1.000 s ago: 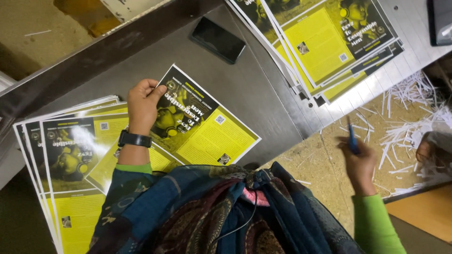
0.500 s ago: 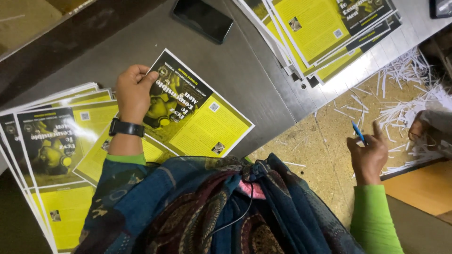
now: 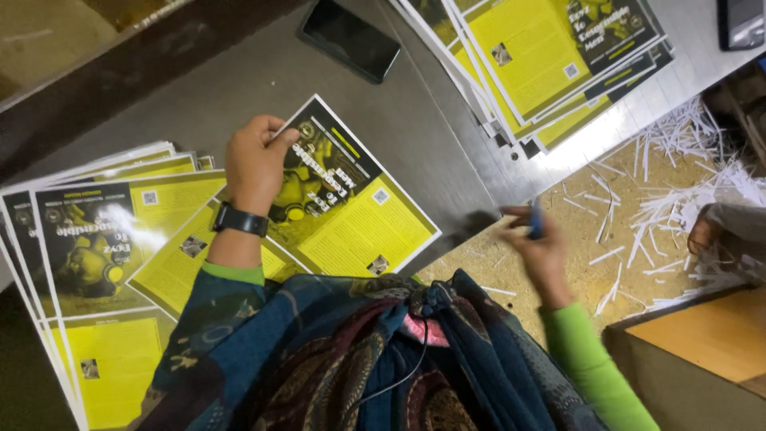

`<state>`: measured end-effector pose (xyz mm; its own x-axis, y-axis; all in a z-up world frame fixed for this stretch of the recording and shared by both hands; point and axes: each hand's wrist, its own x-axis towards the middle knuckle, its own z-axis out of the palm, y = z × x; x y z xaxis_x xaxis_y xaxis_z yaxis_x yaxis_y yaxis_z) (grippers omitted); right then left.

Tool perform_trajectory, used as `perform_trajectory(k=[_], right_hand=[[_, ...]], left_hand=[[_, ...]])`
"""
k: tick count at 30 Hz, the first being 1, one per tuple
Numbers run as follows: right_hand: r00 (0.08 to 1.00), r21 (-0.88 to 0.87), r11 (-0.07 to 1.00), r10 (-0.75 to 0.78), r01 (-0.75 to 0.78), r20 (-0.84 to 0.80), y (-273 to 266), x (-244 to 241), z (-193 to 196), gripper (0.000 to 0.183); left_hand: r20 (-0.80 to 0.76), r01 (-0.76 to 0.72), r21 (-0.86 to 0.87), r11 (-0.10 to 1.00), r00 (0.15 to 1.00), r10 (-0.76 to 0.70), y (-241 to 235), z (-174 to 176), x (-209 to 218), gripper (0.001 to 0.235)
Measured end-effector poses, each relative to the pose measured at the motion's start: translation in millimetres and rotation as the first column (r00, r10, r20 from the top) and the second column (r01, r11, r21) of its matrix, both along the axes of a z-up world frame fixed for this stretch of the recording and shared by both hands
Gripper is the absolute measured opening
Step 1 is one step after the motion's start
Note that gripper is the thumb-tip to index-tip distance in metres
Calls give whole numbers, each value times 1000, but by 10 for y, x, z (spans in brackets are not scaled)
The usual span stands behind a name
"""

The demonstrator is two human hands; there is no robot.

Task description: Manually trimming the edges of printed book covers using a small handheld cutter on a metal workbench.

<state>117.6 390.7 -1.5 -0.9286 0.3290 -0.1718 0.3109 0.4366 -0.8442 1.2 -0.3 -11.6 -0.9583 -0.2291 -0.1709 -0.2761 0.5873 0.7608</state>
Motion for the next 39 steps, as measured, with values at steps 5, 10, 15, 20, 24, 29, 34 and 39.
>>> perform_trajectory(k=[5, 10, 15, 20, 24, 29, 34, 39], right_hand=[[926, -124, 972, 228, -199, 301, -719, -100, -271, 68], [975, -351, 937, 84, -6, 206, -947, -231, -344, 34], [965, -451, 866, -118, 216, 235, -839, -272, -409, 18], [990, -396, 910, -82, 120, 112, -694, -331, -373, 16], [1000, -354, 935, 0, 11, 31, -1009, -477, 65, 17], [983, -398, 906, 178, -144, 49, -1355, -761, 219, 44], [993, -452, 884, 95, -115, -68, -1399, -1107, 211, 33], [996, -515, 856, -19, -31, -91, -1418, -1245, 431, 10]], left_hand=[[41, 12, 63, 998, 999, -14, 69, 250, 53, 8], [49, 1, 110, 994, 999, -6, 86, 300, 116, 8], [28, -32, 86, 996, 999, 30, 34, 190, 149, 11], [26, -49, 14, 999, 998, 48, 113, 333, 151, 15], [64, -13, -25, 1000, 998, 15, 286, 461, 157, 17], [-36, 143, -60, 988, 989, -146, 508, 578, 167, 19], [-15, 193, -45, 980, 981, -194, 623, 745, 214, 15], [-51, 205, 12, 979, 978, -204, 650, 858, 291, 14]])
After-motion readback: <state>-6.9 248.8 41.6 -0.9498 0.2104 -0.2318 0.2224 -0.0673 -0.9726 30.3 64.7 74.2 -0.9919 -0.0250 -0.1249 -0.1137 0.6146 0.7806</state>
